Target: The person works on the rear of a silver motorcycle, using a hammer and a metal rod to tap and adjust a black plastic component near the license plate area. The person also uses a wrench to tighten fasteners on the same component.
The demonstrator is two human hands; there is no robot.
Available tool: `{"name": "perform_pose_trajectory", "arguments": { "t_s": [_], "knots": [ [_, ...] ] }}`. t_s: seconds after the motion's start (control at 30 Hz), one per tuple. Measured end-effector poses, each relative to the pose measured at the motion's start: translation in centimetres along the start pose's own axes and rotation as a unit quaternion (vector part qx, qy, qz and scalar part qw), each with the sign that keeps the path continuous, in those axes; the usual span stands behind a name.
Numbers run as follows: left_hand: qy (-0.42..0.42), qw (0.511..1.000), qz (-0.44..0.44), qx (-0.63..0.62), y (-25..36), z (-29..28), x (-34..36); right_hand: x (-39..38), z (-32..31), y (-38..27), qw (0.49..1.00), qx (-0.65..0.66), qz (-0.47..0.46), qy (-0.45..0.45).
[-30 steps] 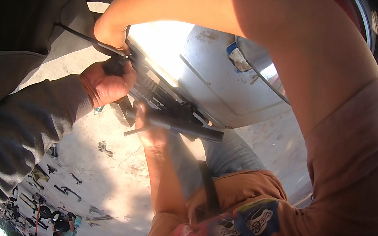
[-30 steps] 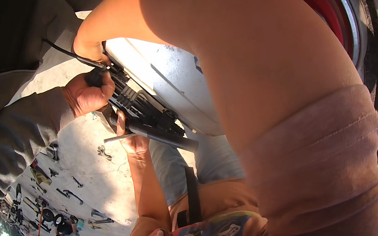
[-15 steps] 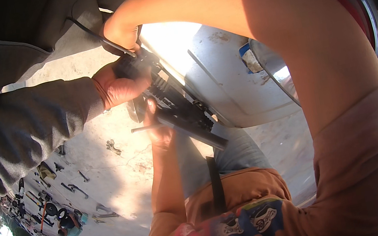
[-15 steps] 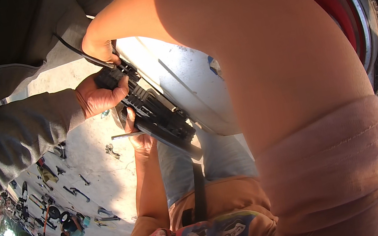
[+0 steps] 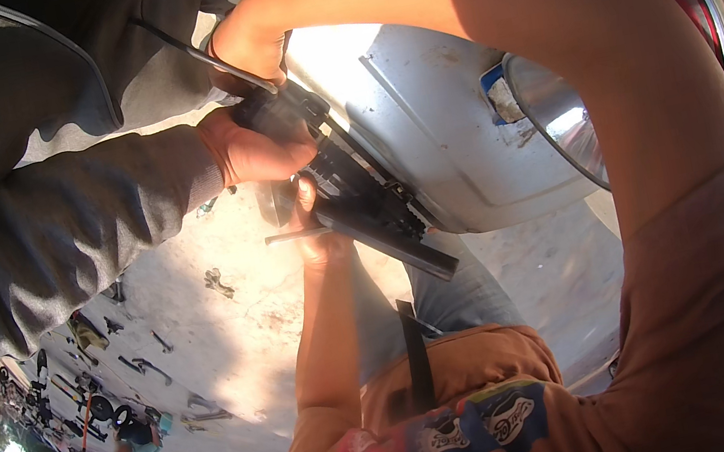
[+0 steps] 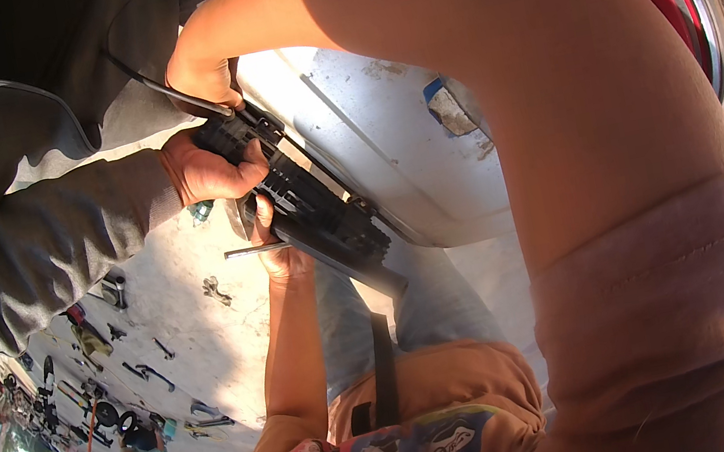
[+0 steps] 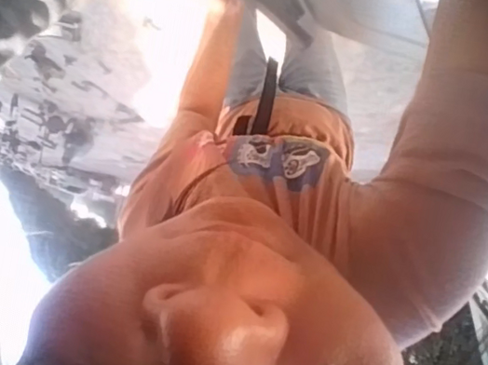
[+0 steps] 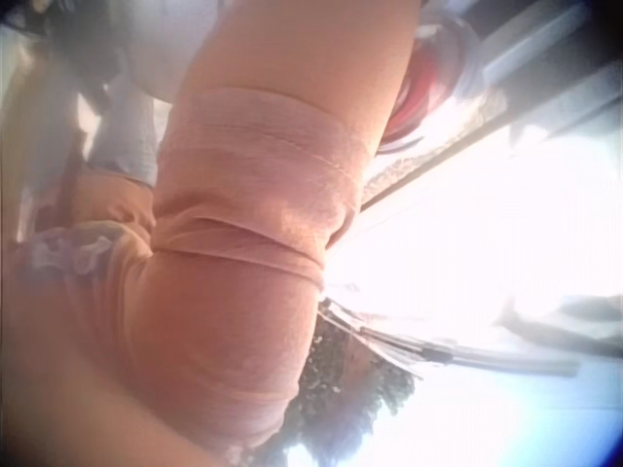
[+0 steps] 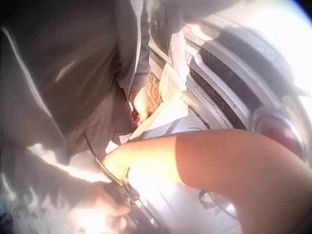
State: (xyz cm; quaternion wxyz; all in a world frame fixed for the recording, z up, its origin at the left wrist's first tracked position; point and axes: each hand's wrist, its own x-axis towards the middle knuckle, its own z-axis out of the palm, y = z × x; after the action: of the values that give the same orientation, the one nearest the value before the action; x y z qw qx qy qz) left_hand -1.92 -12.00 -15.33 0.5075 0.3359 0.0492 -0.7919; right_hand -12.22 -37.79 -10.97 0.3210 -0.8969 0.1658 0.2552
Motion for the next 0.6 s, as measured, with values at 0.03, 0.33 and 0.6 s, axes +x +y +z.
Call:
{"name": "perform_pose_trajectory", "arguments": {
  "t_s": [0.03,0.33,0.6],
  "knots": [
    [-0.005,1.000,-0.002,-0.013,0.0,0.2,0.1,-0.2,0.0,-0.1,1.000,0.003,0.000,-0.002],
    [0.010,0.999,-0.008,0.032,0.6,-0.3,-0.4,-2.8,-2.9,-0.4,0.980,0.149,0.124,-0.046],
    [-0.021,0.999,-0.013,-0.021,0.3,-2.5,2.6,-5.7,-3.9,1.3,0.972,0.215,0.100,0.009]
  ]
}}
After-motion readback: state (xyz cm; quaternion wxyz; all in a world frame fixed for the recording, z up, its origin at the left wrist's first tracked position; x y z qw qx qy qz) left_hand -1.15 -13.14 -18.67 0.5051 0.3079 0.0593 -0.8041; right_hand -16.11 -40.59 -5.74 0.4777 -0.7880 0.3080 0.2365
